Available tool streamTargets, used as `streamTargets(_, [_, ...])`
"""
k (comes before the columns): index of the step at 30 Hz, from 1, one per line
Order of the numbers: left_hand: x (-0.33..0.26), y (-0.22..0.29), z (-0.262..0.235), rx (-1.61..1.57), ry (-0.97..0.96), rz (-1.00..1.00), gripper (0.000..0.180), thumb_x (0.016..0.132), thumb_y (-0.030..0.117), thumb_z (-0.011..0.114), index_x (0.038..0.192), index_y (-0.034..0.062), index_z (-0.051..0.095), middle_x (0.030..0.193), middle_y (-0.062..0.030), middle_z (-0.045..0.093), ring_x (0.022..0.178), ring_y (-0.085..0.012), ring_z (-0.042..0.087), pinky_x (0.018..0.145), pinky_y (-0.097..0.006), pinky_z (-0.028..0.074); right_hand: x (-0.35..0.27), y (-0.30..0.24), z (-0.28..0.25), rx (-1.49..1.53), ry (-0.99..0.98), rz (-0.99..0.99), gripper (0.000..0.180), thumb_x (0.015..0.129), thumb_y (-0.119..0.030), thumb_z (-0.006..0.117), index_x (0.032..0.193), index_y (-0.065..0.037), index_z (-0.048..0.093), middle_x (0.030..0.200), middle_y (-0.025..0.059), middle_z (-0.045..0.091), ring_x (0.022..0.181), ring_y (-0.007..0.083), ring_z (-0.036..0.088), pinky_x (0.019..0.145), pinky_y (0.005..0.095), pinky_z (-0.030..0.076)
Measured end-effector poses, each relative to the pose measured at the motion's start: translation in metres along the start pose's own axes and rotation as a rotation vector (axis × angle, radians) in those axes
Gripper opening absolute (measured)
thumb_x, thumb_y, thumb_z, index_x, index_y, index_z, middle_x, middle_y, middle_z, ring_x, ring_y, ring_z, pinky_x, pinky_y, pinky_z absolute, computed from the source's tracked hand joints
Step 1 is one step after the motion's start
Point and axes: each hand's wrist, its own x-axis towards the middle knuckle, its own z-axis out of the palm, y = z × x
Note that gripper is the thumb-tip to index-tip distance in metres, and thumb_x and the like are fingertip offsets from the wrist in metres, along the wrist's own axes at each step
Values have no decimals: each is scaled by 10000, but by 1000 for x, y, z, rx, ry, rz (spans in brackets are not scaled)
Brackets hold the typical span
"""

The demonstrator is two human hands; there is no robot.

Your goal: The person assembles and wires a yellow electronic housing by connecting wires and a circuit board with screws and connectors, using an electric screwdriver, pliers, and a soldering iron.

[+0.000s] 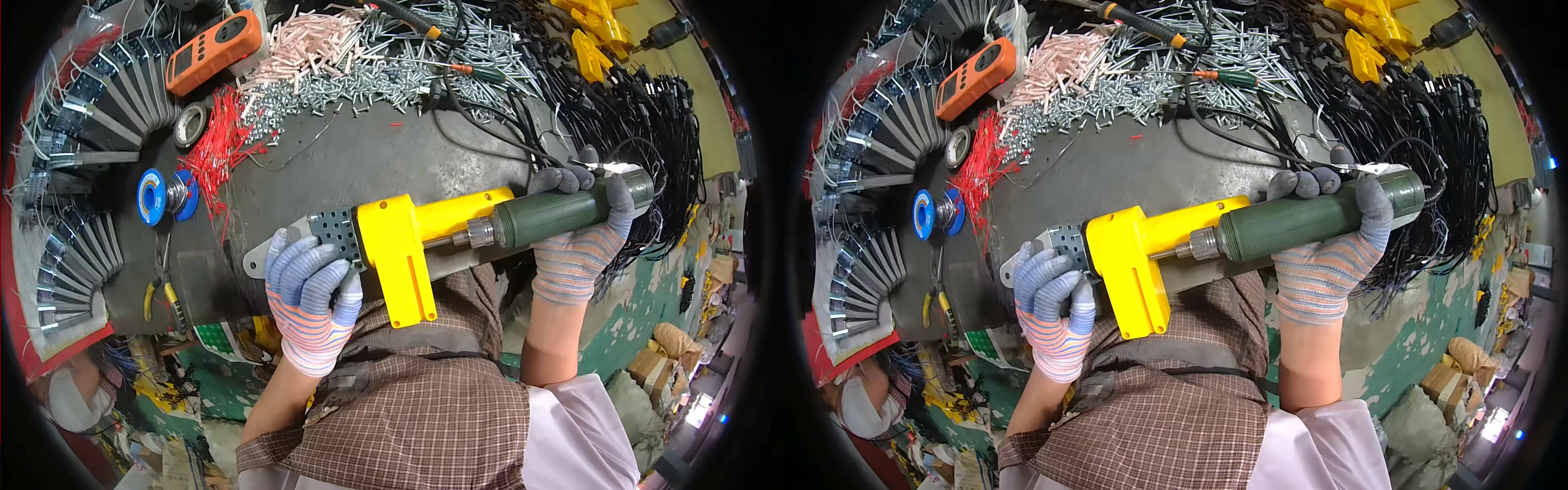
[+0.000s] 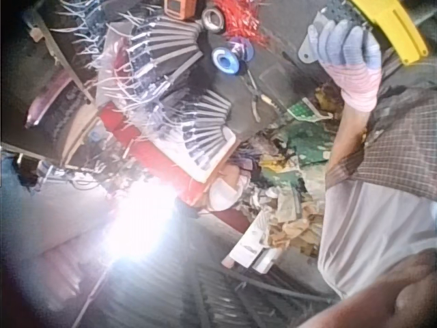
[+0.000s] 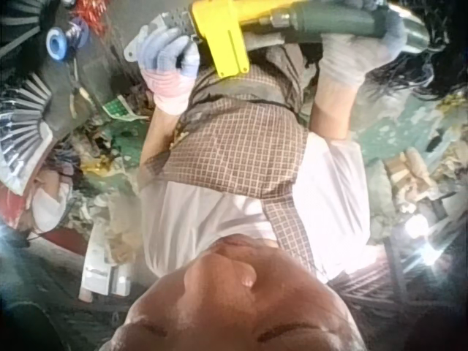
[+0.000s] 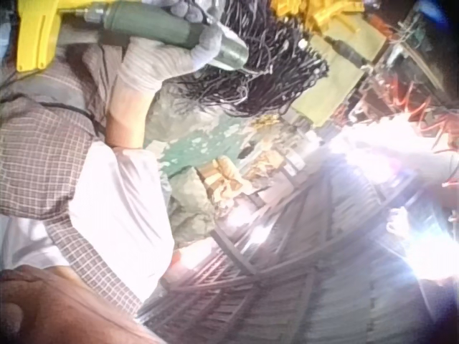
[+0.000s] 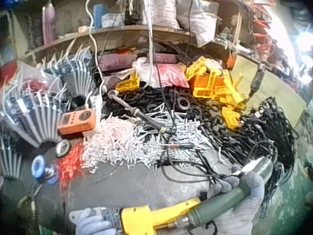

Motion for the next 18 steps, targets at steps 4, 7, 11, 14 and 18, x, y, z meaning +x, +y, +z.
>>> streamTargets(4, [-5, -2, 6, -12, 56, -12, 194, 741, 32, 668, 900, 84, 570, 1001, -89, 593, 1014, -320, 572, 1009, -538, 394, -2, 1, 1, -33, 3, -23, 422, 763, -153, 692, 1100, 47, 534, 725, 47, 517, 681, 185, 517, 781, 389, 477])
streamTargets(7, [-5, -2, 7, -25, 81, -21, 196, 748, 39, 666, 909, 85, 565, 1005, -91, 592, 1014, -325, 570, 1005, -540, 395, -3, 1, 0, -22, -6, -17, 423, 764, -153, 690, 1101, 48, 533, 728, 51, 515, 683, 188, 520, 783, 392, 479])
streamTargets(11, [-7, -4, 10, 22, 82, 17, 205, 767, 142, 679, 927, 134, 551, 990, -52, 575, 983, -271, 567, 1019, -559, 368, -3, 0, -2, -10, 6, -17, 428, 761, -148, 688, 1105, 51, 530, 731, 55, 515, 684, 189, 519, 781, 396, 478])
streamTargets(14, [-6, -3, 8, -9, 55, 24, 177, 770, 59, 670, 910, 92, 566, 985, -84, 598, 994, -311, 576, 1003, -547, 391, -3, 0, -1, -23, -2, -21, 446, 752, -139, 689, 1116, 56, 523, 736, 58, 515, 683, 189, 516, 776, 397, 478])
streamTargets(18, [-6, -3, 8, 3, 51, 7, 154, 790, 96, 669, 908, 96, 570, 979, -79, 601, 990, -305, 578, 1009, -552, 382, -3, -1, -2, 0, 4, -22, 419, 739, -128, 688, 1082, 46, 522, 713, 46, 503, 672, 181, 505, 767, 383, 476])
